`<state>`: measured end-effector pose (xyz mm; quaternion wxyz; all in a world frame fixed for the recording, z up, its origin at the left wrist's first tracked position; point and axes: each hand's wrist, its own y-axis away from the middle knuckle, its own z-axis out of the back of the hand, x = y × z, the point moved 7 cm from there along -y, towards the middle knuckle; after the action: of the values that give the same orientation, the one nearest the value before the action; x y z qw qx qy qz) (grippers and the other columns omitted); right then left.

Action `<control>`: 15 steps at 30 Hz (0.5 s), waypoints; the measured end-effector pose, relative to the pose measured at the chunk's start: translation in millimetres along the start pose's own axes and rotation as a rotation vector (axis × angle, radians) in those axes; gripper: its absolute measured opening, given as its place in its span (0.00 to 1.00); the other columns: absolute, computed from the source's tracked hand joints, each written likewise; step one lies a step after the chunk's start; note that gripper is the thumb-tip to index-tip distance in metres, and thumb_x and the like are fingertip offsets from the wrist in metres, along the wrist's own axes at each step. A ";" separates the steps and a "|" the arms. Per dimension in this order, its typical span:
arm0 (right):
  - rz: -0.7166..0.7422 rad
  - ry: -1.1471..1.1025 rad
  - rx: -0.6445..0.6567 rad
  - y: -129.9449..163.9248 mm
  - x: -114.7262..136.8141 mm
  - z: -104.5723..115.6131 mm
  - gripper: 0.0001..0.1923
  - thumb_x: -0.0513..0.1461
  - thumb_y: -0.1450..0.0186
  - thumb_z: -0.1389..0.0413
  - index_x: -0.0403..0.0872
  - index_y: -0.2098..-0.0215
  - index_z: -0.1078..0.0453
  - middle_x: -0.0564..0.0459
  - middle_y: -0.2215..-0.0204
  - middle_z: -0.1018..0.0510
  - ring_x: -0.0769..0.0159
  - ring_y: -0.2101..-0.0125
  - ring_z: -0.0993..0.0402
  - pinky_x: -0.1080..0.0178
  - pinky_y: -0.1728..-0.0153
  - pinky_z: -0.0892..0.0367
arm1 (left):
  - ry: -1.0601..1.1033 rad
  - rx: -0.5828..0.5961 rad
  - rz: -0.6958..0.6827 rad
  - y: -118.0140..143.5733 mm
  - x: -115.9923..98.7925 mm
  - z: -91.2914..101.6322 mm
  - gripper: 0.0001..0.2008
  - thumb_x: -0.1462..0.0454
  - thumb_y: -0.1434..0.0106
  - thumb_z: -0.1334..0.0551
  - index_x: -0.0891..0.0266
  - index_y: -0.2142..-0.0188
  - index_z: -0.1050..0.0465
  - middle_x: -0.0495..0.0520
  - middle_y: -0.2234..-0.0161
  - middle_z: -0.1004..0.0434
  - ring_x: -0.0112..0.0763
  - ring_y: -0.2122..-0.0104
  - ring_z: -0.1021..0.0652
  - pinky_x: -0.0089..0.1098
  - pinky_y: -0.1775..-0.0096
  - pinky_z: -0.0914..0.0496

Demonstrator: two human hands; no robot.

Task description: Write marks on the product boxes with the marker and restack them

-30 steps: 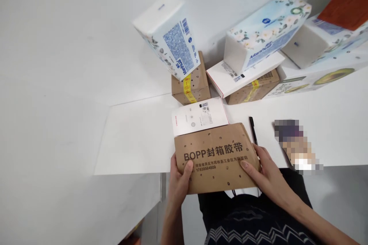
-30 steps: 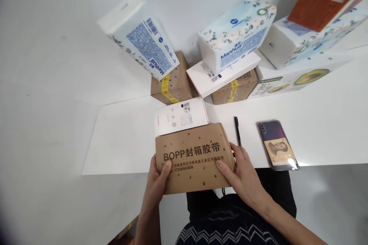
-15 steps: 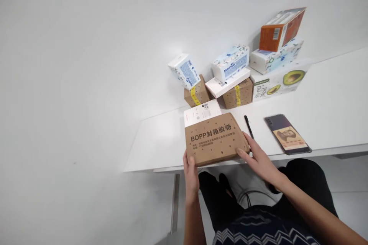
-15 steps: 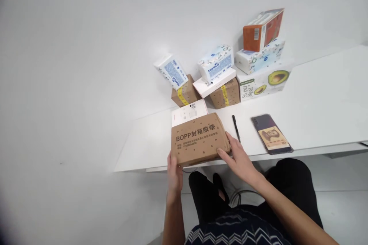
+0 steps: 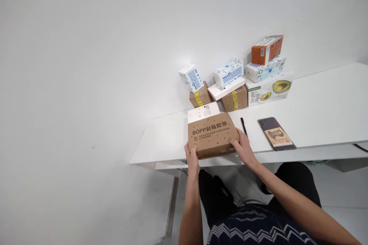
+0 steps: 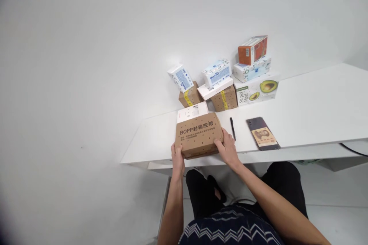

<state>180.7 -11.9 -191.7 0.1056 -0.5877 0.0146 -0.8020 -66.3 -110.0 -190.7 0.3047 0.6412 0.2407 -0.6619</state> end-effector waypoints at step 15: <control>-0.017 0.005 0.122 11.0 -1.5 9.8 0.34 0.54 0.34 0.52 0.53 0.35 0.51 0.43 0.41 0.38 0.51 0.41 0.43 0.45 0.43 0.43 | 0.064 -0.001 -0.060 10.3 9.0 -5.7 0.29 0.46 0.36 0.46 0.56 0.40 0.39 0.57 0.40 0.35 0.41 0.41 0.33 0.39 0.43 0.34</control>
<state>192.1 -21.4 -191.7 0.1344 -0.5783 -0.0393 -0.8037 -54.9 -113.9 -199.3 0.2771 0.6545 0.2696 -0.6498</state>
